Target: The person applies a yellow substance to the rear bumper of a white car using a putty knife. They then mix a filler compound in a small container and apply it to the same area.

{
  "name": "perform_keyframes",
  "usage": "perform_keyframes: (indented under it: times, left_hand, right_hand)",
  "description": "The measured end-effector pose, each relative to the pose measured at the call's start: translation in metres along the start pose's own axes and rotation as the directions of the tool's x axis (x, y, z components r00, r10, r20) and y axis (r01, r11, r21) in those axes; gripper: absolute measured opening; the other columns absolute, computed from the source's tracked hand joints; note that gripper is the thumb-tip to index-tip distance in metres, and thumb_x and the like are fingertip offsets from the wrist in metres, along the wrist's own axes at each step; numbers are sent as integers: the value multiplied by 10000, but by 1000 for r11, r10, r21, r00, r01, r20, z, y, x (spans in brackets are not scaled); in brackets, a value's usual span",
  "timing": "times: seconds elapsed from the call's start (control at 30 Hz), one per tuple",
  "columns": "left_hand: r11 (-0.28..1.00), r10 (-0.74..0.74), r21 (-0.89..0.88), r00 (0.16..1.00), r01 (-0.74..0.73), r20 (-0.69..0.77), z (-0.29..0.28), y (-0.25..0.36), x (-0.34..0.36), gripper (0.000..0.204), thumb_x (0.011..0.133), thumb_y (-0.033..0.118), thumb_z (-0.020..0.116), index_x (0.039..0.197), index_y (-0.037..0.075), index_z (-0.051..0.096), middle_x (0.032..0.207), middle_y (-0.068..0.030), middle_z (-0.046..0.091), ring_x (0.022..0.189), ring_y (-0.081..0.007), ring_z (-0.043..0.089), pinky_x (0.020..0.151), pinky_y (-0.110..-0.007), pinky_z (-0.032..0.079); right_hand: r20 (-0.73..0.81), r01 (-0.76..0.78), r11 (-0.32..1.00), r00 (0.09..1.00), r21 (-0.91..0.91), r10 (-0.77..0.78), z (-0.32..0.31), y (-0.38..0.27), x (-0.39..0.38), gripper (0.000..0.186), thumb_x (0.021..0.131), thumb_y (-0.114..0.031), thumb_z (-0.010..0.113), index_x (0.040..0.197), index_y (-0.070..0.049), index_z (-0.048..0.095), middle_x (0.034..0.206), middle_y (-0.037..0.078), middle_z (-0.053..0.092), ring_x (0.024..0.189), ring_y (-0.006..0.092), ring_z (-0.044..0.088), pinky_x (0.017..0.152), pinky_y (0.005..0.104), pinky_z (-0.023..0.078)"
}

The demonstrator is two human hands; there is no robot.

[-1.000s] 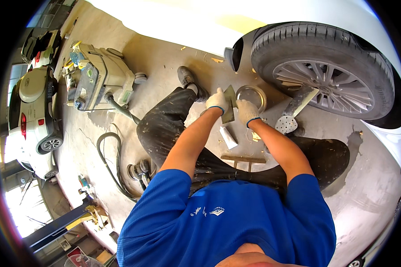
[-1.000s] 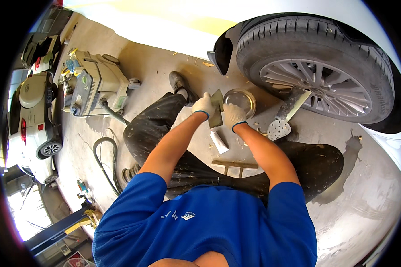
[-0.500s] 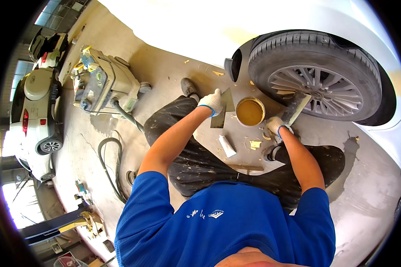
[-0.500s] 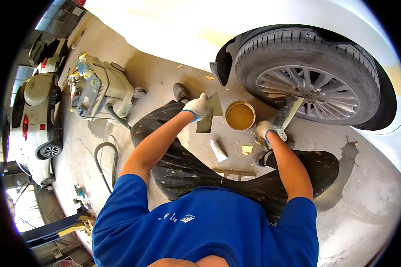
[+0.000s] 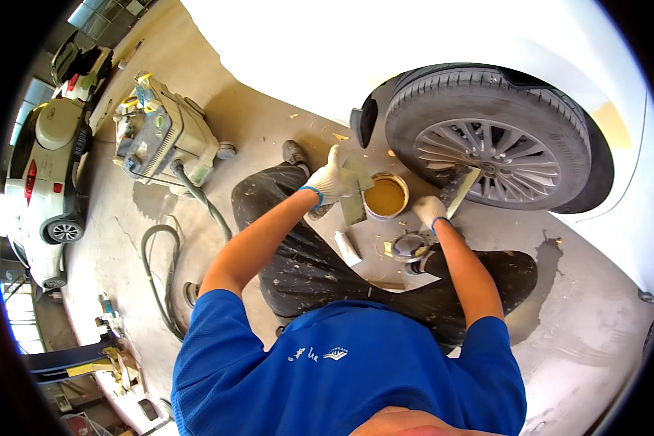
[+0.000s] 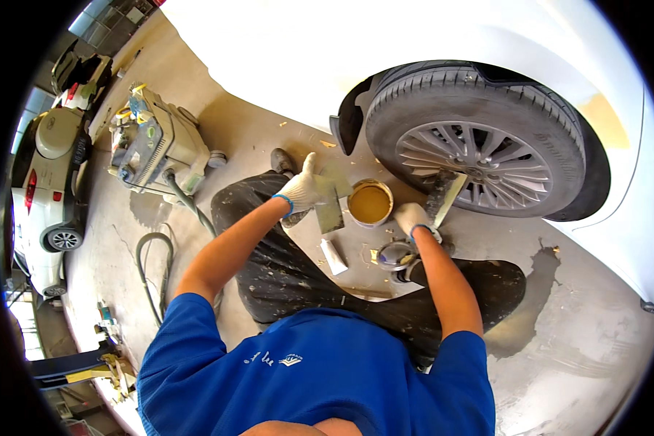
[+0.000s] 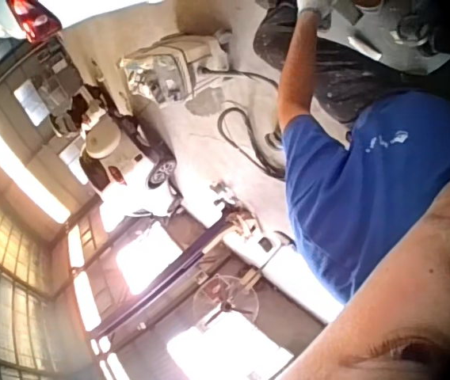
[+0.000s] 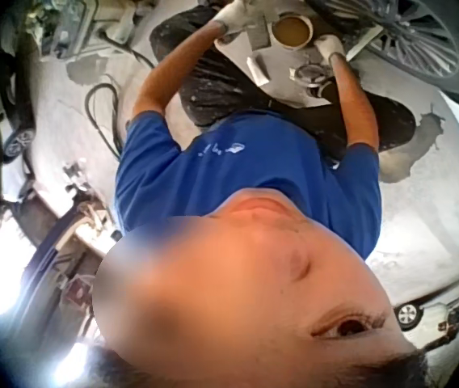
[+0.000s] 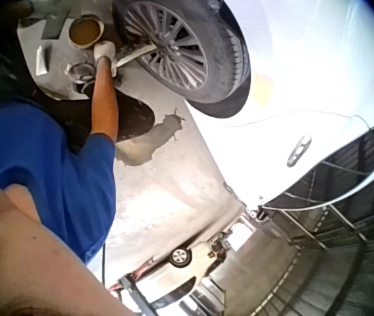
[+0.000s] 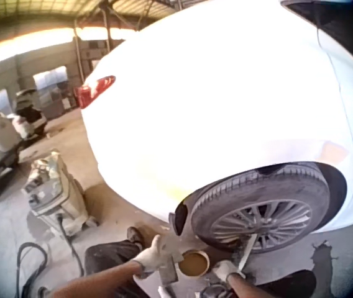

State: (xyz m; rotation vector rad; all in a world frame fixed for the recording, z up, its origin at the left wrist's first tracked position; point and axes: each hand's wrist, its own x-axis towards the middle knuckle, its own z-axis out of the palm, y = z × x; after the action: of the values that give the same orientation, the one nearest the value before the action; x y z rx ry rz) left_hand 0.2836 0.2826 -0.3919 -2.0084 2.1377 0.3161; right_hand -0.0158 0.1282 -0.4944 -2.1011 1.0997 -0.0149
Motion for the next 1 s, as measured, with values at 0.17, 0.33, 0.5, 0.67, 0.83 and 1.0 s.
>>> perform_keyframes:
  times: [0.17, 0.33, 0.5, 0.67, 0.83, 1.0]
  left_hand:
    - [745, -247, -613, 962, 264, 115, -73, 51, 2, 1213, 765, 269, 803, 1549, -23, -75, 1079, -315, 659, 979, -413, 683, 885, -414, 529]
    - [606, -332, -763, 943, 226, 16, -76, 52, 6, 1135, 765, 152, 775, 1564, 19, -19, 1136, -286, 649, 962, -366, 685, 850, -397, 544]
    - [593, -290, -804, 943, 41, -165, -50, 26, -11, 864, 780, 93, 739, 1517, 23, 295, 1263, -220, 606, 908, -233, 661, 843, -318, 543]
    - [403, -266, -900, 962, 167, 60, -91, 11, -32, 598, 801, 87, 731, 1359, 14, 530, 982, -97, 675, 821, -135, 629, 757, -287, 546]
    - [579, -319, -787, 948, 214, 24, -118, -12, -37, 510, 806, 103, 688, 1297, 19, 579, 1022, -150, 693, 810, -149, 654, 740, -290, 551]
    - [687, -230, -704, 973, 177, 20, -86, -50, -11, 446, 779, 99, 635, 1217, 17, 625, 1076, -188, 706, 975, -318, 679, 878, -400, 531]
  right_hand:
    - [266, -237, 517, 964, 823, 18, -64, -119, -49, 266, 938, -265, 658, 1118, -70, 671, 967, 39, 674, 874, 139, 640, 724, 306, 517]
    - [309, -198, 595, 947, 779, -90, -34, -117, -36, 317, 903, -257, 714, 1098, -16, 649, 933, 69, 659, 813, 161, 632, 689, 311, 526]
    - [450, -402, 368, 892, 838, -50, -19, -144, -43, 286, 926, -179, 679, 1156, -20, 621, 996, 60, 643, 872, 165, 618, 750, 323, 510]
    - [482, -414, 278, 838, 867, -255, -26, -151, -39, 423, 923, -101, 660, 1315, 11, 547, 1131, 72, 638, 1003, 196, 630, 857, 340, 514]
    - [466, -387, 400, 877, 831, -119, -54, -109, -35, 340, 847, -66, 666, 1178, -8, 617, 1050, 72, 649, 921, 180, 635, 793, 341, 517]
    - [173, -181, 707, 981, 683, 84, -81, -36, 3, 211, 957, -162, 593, 1100, -14, 636, 1004, 65, 676, 867, 160, 657, 705, 319, 556]
